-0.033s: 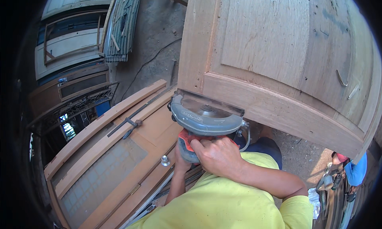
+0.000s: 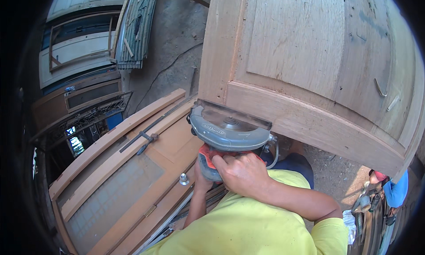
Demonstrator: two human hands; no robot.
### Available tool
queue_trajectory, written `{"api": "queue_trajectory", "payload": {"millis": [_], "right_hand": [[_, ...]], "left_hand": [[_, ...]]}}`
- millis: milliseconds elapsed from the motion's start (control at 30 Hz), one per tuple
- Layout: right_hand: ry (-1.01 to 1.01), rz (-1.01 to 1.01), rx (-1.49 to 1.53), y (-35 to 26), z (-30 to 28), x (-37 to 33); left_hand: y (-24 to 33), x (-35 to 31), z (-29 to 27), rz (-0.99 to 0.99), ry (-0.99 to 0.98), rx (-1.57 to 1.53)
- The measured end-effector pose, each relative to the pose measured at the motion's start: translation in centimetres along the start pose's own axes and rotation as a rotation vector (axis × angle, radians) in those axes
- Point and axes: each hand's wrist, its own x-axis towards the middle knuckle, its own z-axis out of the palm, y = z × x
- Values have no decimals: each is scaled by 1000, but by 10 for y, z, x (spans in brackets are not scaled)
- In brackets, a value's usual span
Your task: The person prepares the workspace by plugging in a power strip, handles a large wooden door on a workbench, uses a hand plane and hammer, then cuts the edge of the door using a circular saw and secures pieces with a nail gun.
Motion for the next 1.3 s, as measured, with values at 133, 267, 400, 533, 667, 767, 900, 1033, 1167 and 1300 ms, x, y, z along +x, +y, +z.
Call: {"api": "queue_trajectory", "payload": {"millis": [133, 267, 400, 533, 667, 767, 900, 1033, 1167, 1300], "right_hand": [[-9, 3, 20, -1, 3, 7], [-18, 4, 35, -3, 6, 13], [-7, -4, 46, -6, 5, 22], [6, -13, 60, -9, 10, 30], [-4, -33, 57, -12, 12, 39], [-7, -45, 60, -16, 16, 49], [-16, -46, 77, -23, 31, 73], [-125, -71, 83, -39, 46, 110], [-113, -270, 178, -63, 53, 121], [-114, -355, 240, -91, 33, 101]], "left_hand": [[5, 5, -7, 42, -2, 67], [7, 7, -14, 55, -19, 105], [24, 12, -16, 72, -5, 183], [9, 16, -26, 55, -4, 102], [10, 22, -39, 35, -43, 49], [16, 26, -43, 28, -23, 25], [25, 39, -60, 80, 15, 78], [-5, 45, -107, 86, 54, -124], [11, 30, -144, 204, 117, -83], [71, 6, -138, 228, 146, -67]]}}
